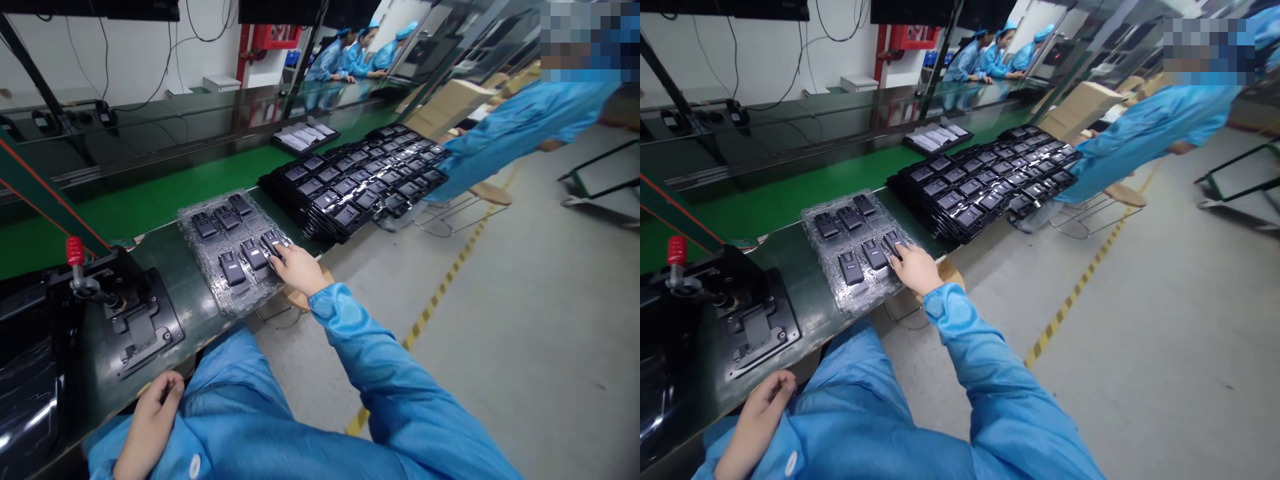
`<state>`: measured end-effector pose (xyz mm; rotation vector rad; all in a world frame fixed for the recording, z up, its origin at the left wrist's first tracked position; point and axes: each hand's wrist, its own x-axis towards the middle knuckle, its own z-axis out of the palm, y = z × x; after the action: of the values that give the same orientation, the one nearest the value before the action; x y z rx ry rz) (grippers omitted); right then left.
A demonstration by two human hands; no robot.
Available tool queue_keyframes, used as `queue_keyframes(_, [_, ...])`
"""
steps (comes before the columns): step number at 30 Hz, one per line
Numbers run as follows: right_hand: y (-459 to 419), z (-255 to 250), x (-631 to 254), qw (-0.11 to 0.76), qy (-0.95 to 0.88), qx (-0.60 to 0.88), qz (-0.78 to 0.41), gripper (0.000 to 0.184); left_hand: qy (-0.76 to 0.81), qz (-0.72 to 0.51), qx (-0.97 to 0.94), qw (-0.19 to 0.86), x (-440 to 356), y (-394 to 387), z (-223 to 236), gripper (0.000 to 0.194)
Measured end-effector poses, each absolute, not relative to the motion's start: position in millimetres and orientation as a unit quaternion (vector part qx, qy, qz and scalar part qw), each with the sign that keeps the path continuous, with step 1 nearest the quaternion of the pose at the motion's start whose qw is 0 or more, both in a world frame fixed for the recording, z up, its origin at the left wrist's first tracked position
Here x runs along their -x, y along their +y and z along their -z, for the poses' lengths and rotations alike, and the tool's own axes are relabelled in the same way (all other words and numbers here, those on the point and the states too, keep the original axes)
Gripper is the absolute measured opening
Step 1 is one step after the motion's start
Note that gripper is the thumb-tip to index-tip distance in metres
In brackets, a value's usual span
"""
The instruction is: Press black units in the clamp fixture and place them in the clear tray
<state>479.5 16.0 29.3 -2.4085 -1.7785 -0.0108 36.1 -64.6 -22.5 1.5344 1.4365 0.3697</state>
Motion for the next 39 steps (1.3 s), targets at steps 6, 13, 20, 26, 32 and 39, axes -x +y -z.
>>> queue_keyframes(6, [-13.0, -37.5, -449.8, 0.239, -0.632, 0.737, 0.034, 0.045, 0.563, -0.182, -0.611, 0.526, -37.2, -67.9, 8.5, 0.047])
queue_keyframes(13, [-54.1, -25.7, -344.4, 0.345, -0.754, 0.542, -0.139, 0.02, 0.523, -0.227, -0.635, 0.521, -45.0, -71.9, 1.9, 0.043])
queue_keyframes(20, [-55.0, -0.3, -263.9, 0.349, -0.786, 0.429, -0.278, 0.017, 0.478, -0.264, -0.675, 0.497, -31.7, -74.4, -12.2, 0.058])
queue_keyframes(26, [-38.9, 9.3, -237.8, 0.328, -0.79, 0.411, -0.316, 0.019, 0.52, -0.324, -0.609, 0.503, -0.2, -81.2, -34.4, 0.051])
queue_keyframes(32, [-35.1, 8.7, -217.4, 0.313, -0.796, 0.406, -0.321, 0.022, 0.537, -0.376, -0.53, 0.538, 21.5, -88.1, -43.2, 0.031])
queue_keyframes(39, [-45.6, -10.9, -219.9, 0.333, -0.792, 0.408, -0.309, 0.023, 0.538, -0.346, -0.532, 0.555, 22.7, -95.5, -28.4, 0.046])
